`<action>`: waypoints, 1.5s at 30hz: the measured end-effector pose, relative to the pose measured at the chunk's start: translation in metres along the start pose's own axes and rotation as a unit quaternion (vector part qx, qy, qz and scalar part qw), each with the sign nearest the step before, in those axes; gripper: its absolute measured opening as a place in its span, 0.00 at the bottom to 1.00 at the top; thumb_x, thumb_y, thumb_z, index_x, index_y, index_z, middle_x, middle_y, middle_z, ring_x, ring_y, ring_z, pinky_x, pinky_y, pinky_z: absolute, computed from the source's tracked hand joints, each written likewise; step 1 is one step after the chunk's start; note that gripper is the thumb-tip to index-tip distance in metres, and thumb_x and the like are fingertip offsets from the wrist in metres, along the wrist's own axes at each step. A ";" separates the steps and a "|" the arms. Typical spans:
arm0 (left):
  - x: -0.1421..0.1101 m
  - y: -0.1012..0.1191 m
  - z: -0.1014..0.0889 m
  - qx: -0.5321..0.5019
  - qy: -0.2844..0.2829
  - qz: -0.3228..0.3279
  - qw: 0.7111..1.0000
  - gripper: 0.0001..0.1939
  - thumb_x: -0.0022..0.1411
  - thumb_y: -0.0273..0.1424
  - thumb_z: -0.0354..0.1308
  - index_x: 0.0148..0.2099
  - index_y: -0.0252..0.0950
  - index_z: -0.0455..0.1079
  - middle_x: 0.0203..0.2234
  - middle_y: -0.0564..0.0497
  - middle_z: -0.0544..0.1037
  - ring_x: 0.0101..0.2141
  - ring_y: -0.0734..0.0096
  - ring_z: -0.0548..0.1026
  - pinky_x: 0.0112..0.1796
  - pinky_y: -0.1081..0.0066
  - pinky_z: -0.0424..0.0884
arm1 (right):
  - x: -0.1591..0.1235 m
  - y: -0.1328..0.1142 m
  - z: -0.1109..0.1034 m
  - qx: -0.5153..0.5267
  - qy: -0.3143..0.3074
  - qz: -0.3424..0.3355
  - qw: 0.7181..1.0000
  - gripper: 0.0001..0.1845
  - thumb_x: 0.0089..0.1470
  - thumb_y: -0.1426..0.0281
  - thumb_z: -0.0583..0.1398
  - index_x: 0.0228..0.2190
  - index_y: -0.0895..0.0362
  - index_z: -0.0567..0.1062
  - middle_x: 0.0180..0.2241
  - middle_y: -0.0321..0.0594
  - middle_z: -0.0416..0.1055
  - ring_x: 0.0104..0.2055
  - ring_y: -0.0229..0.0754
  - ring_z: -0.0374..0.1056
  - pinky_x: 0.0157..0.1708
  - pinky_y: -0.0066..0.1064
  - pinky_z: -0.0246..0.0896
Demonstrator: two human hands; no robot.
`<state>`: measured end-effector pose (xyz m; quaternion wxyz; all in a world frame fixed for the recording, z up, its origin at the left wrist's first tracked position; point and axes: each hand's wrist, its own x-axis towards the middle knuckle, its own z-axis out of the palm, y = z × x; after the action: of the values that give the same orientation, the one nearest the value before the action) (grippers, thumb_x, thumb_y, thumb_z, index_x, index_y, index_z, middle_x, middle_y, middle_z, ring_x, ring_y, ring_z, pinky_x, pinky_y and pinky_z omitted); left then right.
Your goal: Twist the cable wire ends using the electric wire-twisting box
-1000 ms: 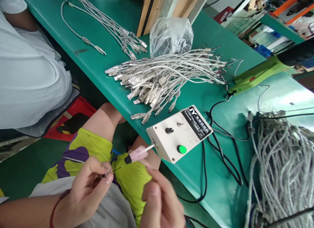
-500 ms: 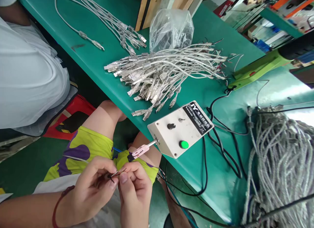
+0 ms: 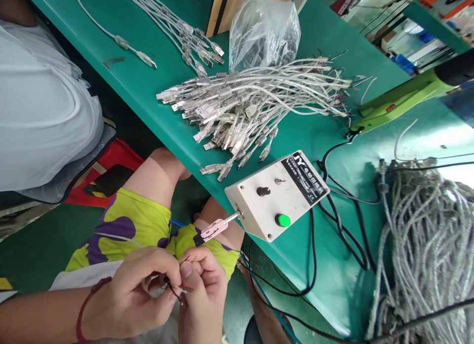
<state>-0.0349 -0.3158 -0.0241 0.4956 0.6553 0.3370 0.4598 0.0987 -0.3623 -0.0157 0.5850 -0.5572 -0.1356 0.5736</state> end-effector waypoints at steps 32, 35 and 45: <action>0.007 -0.013 0.008 -0.015 0.034 -0.015 0.999 0.17 0.73 0.18 0.59 0.50 0.49 0.64 0.28 0.59 0.70 0.22 0.75 0.66 0.25 0.75 0.62 | 0.035 -0.038 -0.002 0.067 0.054 0.024 0.996 0.26 0.54 0.46 0.80 0.43 0.53 0.93 0.27 0.36 0.69 0.29 0.38 0.60 0.30 0.29 0.66; 0.009 -0.014 0.008 -0.005 0.025 -0.005 1.000 0.17 0.73 0.18 0.58 0.51 0.49 0.64 0.28 0.59 0.70 0.23 0.74 0.67 0.25 0.76 0.64 | 0.041 -0.035 -0.003 0.078 0.036 0.028 0.996 0.24 0.58 0.47 0.78 0.43 0.52 0.92 0.21 0.30 0.59 0.27 0.37 0.56 0.30 0.28 0.64; 0.015 -0.018 0.010 0.004 0.044 0.064 0.997 0.19 0.69 0.15 0.59 0.52 0.44 0.65 0.26 0.60 0.68 0.21 0.76 0.67 0.24 0.77 0.66 | 0.050 -0.019 -0.007 0.168 -0.069 0.038 0.983 0.28 0.63 0.39 0.74 0.45 0.49 0.92 0.12 0.18 0.36 0.21 0.33 0.33 0.23 0.21 0.57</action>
<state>-0.0204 -0.3006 -0.0379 0.4471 0.6568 0.3181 0.5172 0.1294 -0.3199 -0.0269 0.6373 -0.4149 -0.0561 0.6469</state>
